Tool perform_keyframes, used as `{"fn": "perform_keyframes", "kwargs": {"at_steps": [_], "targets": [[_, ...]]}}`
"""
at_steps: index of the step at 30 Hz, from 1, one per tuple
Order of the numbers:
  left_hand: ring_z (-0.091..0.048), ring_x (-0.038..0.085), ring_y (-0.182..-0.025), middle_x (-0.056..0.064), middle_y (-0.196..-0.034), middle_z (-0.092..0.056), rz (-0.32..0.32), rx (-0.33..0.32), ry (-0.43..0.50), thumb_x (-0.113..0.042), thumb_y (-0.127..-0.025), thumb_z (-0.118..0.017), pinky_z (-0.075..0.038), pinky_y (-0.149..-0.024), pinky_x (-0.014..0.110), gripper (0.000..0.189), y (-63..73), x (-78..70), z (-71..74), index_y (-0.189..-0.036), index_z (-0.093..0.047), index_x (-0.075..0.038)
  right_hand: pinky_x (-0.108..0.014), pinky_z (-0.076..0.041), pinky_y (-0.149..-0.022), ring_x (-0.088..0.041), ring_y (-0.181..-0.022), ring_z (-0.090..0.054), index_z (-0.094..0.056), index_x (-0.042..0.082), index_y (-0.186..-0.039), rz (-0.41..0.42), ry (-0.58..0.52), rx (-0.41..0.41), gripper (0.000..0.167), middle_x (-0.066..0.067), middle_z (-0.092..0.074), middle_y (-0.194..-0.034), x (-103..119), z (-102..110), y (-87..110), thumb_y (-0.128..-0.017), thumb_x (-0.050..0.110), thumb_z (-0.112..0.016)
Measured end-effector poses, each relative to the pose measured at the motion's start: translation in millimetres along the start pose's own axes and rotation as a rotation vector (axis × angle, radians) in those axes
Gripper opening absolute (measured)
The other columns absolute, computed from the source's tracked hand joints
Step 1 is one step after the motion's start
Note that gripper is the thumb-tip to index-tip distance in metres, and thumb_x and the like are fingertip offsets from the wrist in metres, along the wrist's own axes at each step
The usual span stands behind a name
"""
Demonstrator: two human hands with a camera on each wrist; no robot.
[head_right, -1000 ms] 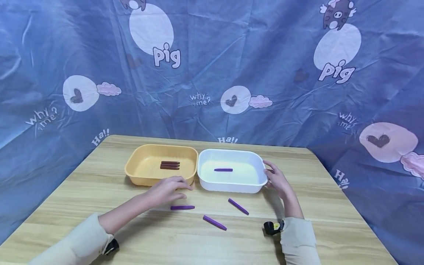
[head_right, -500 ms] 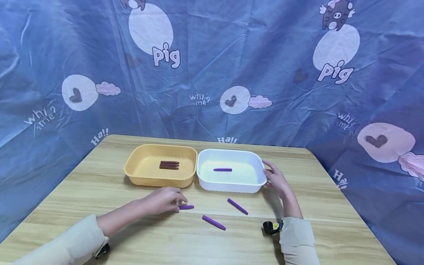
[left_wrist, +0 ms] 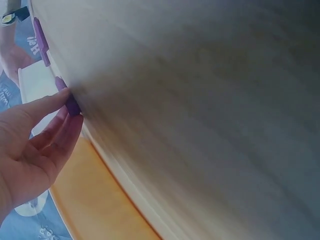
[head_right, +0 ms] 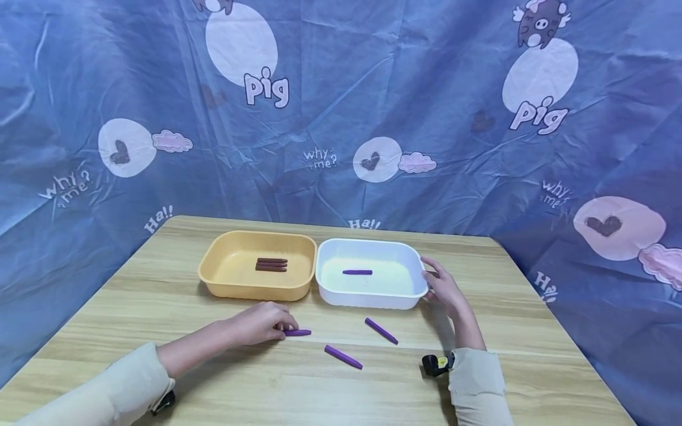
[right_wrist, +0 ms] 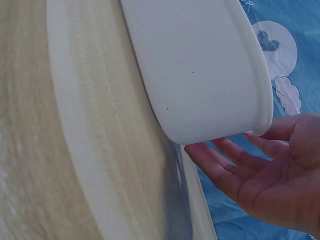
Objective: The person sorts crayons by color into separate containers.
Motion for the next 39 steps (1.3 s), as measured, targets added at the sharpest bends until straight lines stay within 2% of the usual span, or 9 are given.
{"fn": "perform_keyframes", "kwargs": {"at_steps": [12, 22, 26, 30, 36, 39], "targets": [[-0.055, 0.004, -0.071, -0.004, -0.08, -0.062, -0.025, -0.018, -0.005, -0.003, -0.077, -0.068, -0.046, -0.065, 0.018, 0.02, -6.4, -9.1, 7.2, -0.095, -0.072, -0.011, -0.028, -0.047, -0.071, -0.02, -0.099, -0.053, -0.013, 0.002, -0.145, -0.007, 0.008, 0.01, 0.052, -0.034, -0.028, -0.135, -1.7, 0.5, -0.5, -0.1, 0.018, -0.033], [-0.059, 0.007, -0.079, -0.005, -0.085, -0.064, -0.022, -0.047, 0.018, 0.0, -0.076, -0.068, -0.047, -0.069, 0.017, 0.026, -20.5, -23.3, 24.3, -0.099, -0.072, -0.013, -0.03, -0.047, -0.071, -0.006, -0.087, -0.055, -0.014, 0.002, -0.145, -0.01, 0.01, 0.012, 0.052, -0.029, -0.035, -0.131, -1.7, 1.7, -0.5, -0.1, 0.019, -0.034], [-0.057, 0.006, -0.075, -0.006, -0.082, -0.062, -0.005, -0.059, 0.005, -0.001, -0.078, -0.068, -0.045, -0.065, 0.015, 0.025, -26.4, -26.9, 30.2, -0.098, -0.072, -0.014, -0.03, -0.048, -0.069, -0.007, -0.083, -0.056, -0.016, 0.002, -0.145, -0.01, -0.001, 0.008, 0.052, -0.024, -0.04, -0.125, -1.9, 0.1, -1.3, -0.1, 0.017, -0.035], [-0.052, 0.006, -0.07, -0.007, -0.078, -0.06, 0.01, -0.077, -0.003, -0.001, -0.078, -0.067, -0.043, -0.06, 0.017, 0.024, -33.1, -29.4, 36.2, -0.097, -0.073, -0.015, -0.03, -0.048, -0.068, -0.009, -0.084, -0.056, -0.015, 0.0, -0.145, -0.011, -0.019, 0.007, 0.052, -0.027, -0.038, -0.126, -0.9, -2.7, -1.2, -0.1, 0.016, -0.036], [-0.058, 0.009, -0.08, -0.003, -0.089, -0.064, 0.001, -0.121, -0.029, -0.001, -0.079, -0.067, -0.047, -0.069, 0.019, 0.022, -42.5, -33.5, 47.2, -0.096, -0.073, -0.013, -0.028, -0.048, -0.067, -0.012, -0.085, -0.056, -0.014, 0.0, -0.145, -0.004, -0.014, 0.009, 0.052, -0.025, -0.04, -0.123, 2.4, -3.5, 0.9, -0.1, 0.017, -0.035], [-0.058, 0.01, -0.079, -0.002, -0.088, -0.064, 0.007, -0.13, -0.045, -0.001, -0.08, -0.066, -0.047, -0.068, 0.019, 0.024, -48.1, -33.9, 51.9, -0.099, -0.073, -0.013, -0.028, -0.048, -0.066, -0.013, -0.085, -0.056, -0.013, 0.001, -0.145, 0.0, -0.004, 0.011, 0.052, -0.025, -0.041, -0.124, 3.4, -3.1, 1.9, -0.1, 0.018, -0.035]]}}
Point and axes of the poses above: each hand's wrist, its own y-axis away from the middle knuckle, its own z-axis out of the back of the hand, x = y × z, the point moved 9 cm from there along -y, towards the middle knuckle
